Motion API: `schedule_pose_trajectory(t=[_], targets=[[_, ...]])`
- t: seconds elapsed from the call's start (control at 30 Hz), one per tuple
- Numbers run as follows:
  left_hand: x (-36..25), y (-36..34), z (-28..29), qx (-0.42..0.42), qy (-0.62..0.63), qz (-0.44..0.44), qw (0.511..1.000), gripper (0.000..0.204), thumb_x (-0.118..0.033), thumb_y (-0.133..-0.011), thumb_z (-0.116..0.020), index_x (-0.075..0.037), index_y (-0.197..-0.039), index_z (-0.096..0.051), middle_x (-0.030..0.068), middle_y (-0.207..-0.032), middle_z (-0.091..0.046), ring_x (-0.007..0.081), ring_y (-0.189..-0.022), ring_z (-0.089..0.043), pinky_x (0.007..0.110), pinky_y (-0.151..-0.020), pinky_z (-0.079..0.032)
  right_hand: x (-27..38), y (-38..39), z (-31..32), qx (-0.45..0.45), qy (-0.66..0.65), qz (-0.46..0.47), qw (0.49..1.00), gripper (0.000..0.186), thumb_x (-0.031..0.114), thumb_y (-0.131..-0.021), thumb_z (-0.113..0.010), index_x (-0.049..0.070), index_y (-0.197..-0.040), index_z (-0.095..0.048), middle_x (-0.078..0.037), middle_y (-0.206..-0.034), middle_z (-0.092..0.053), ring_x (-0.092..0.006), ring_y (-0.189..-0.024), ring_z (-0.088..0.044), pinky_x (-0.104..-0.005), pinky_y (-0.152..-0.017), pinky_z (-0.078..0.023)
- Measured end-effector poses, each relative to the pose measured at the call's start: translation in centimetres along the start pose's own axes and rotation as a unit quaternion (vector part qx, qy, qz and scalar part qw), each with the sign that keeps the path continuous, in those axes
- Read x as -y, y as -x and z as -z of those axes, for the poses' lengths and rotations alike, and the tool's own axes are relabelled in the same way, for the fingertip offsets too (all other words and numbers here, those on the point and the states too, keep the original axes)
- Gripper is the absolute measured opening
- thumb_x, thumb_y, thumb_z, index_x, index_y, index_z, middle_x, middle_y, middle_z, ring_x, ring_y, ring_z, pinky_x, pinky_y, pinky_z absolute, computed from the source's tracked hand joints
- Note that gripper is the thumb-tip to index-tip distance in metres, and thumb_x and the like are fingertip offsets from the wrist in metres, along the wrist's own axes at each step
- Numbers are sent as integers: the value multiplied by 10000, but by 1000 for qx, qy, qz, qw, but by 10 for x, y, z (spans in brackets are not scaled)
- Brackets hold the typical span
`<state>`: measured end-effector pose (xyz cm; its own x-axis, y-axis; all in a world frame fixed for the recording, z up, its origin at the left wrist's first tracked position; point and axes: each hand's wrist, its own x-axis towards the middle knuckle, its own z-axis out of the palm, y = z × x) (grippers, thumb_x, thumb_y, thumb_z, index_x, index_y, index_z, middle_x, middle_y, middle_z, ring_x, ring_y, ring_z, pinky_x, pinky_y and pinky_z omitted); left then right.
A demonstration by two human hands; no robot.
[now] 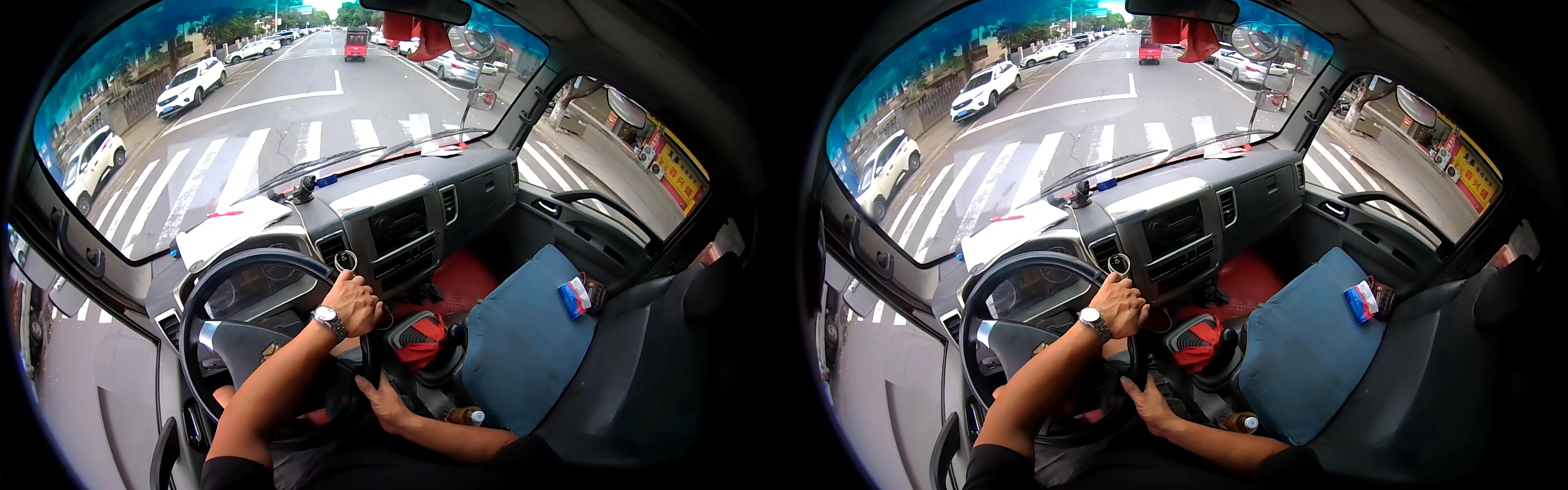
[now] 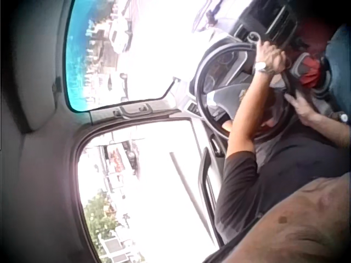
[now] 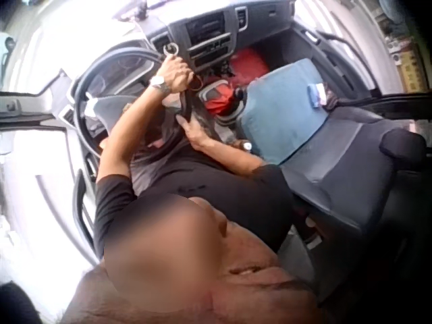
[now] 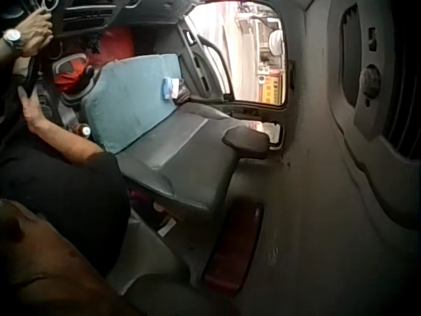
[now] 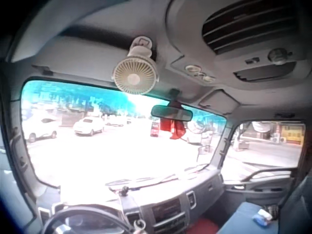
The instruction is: The person drives a truck along a city street, turning the steering wheel and operating the gear shift.
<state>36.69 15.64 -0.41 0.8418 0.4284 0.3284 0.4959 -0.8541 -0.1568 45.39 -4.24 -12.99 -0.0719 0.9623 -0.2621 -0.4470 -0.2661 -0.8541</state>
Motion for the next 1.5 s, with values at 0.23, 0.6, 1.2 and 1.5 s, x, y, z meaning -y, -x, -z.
schedule_pose_trajectory(t=[0.23, 0.6, 1.2, 1.5], targets=[[20, -8, 20, 23, 9, 85, 996, 388, -299, -1006, -542, -126, -698, -703, 30, -740, -684, 251, -810, -603, 428, -833, -401, 8, 11, -2, 28, -27, -35, 999, 553, 424, -1083, -638, 24, -1411, -441, -65, -1147, -628, -162, -1018, -640, -322, -927, -546], [95, 12, 44, 25, -31, 245, 969, 419, -375, -1040, -502, -94, -854, -750, 119, -910, -767, 321, -941, -691, 474, -827, -470, 14, 15, -6, 6, -36, -62, 997, 562, 452, -1085, -618, 23, -1393, -425, -93, -1130, -623, -216, -1035, -663, -374, -928, -581], [137, 211, 99, 13, 11, 492, 870, 553, -423, -1101, -484, -101, -1551, -462, 191, -1457, -577, 393, -1284, -607, 488, -1031, -514, 7, 7, -4, 18, -14, -31, 999, 504, 441, -1114, -551, 82, -1421, -376, -140, -1106, -652, -254, -980, -717, -414, -869, -621], [8, 282, 96, -61, -60, 497, 864, 716, -390, -1034, -573, -139, -1666, -351, 210, -1730, -268, 397, -1629, -161, 555, -1307, -120, -17, 0, 12, -38, 24, 37, 998, 460, 475, -1138, -478, 95, -1398, -459, -90, -1148, -660, -187, -992, -692, -345, -882, -568]])
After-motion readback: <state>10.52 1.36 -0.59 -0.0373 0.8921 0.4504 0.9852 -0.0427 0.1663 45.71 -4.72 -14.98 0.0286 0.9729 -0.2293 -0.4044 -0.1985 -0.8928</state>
